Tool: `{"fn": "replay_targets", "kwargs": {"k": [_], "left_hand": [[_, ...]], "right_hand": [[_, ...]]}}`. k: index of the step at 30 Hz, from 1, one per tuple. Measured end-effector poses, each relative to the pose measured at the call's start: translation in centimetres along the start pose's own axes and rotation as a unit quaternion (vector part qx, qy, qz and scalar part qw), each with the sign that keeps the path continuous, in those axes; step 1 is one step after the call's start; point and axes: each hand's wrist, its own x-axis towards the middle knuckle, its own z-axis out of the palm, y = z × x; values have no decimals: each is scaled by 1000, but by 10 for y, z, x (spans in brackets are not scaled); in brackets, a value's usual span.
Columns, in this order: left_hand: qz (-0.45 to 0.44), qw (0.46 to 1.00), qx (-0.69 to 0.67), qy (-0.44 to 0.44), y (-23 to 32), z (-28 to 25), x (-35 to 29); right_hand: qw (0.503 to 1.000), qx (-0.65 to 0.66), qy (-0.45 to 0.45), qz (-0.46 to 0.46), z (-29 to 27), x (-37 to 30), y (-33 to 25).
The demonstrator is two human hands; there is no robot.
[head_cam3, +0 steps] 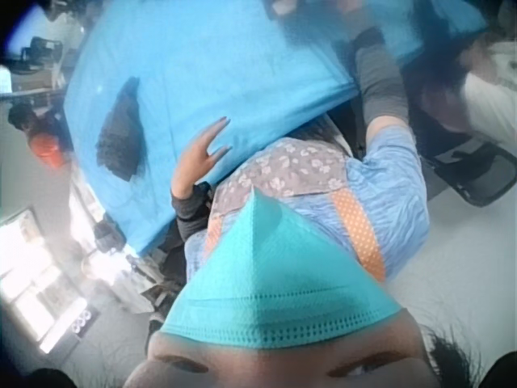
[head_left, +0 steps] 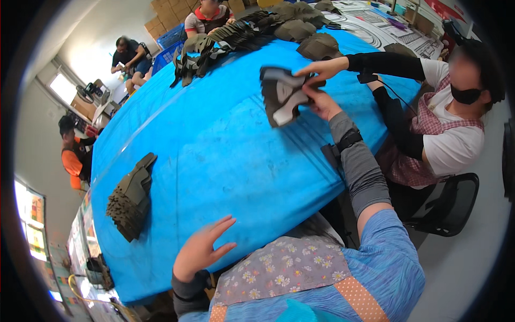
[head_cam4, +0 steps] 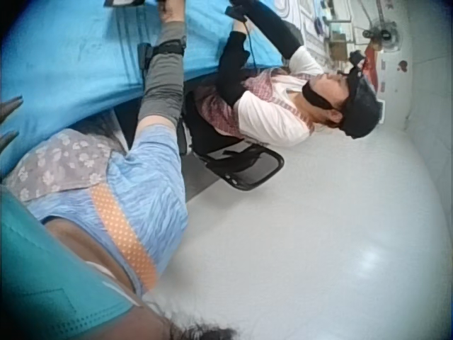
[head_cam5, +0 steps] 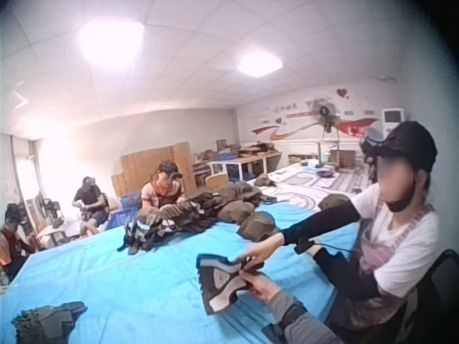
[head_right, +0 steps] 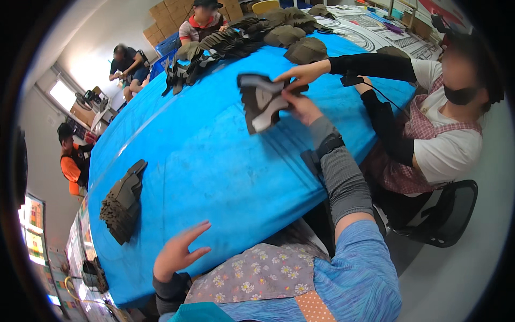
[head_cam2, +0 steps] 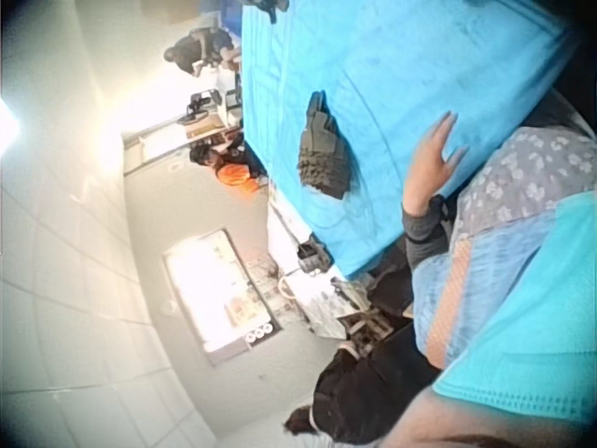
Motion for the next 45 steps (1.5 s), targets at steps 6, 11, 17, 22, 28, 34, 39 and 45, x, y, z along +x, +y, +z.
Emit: {"fn": "replay_targets", "kwargs": {"k": [6, 11, 17, 22, 28, 34, 39, 45], "left_hand": [[5, 998, -31, 58, -55, -18, 60], [99, 946, 120, 286, -84, -31, 142], [185, 934, 145, 269, -29, -24, 159], [223, 845, 251, 417, -17, -46, 109], [228, 767, 392, 455, 2, -50, 29], [232, 700, 466, 489, -62, -1, -33], [-73, 944, 274, 171, -72, 30, -77], [-105, 939, 53, 322, -73, 15, -62]], "right_hand": [[992, -118, -40, 30, 29, -25, 1], [980, -120, -86, -131, 61, -55, -1], [957, -138, -148, -205, 104, -109, -5], [940, -113, -172, -272, 146, -157, -7], [842, -120, -270, -451, 182, -175, 7], [597, -412, -243, -644, 194, -184, 5], [547, -577, -363, -485, 157, -183, 40], [788, -495, -100, -352, 108, -175, -7]]}}
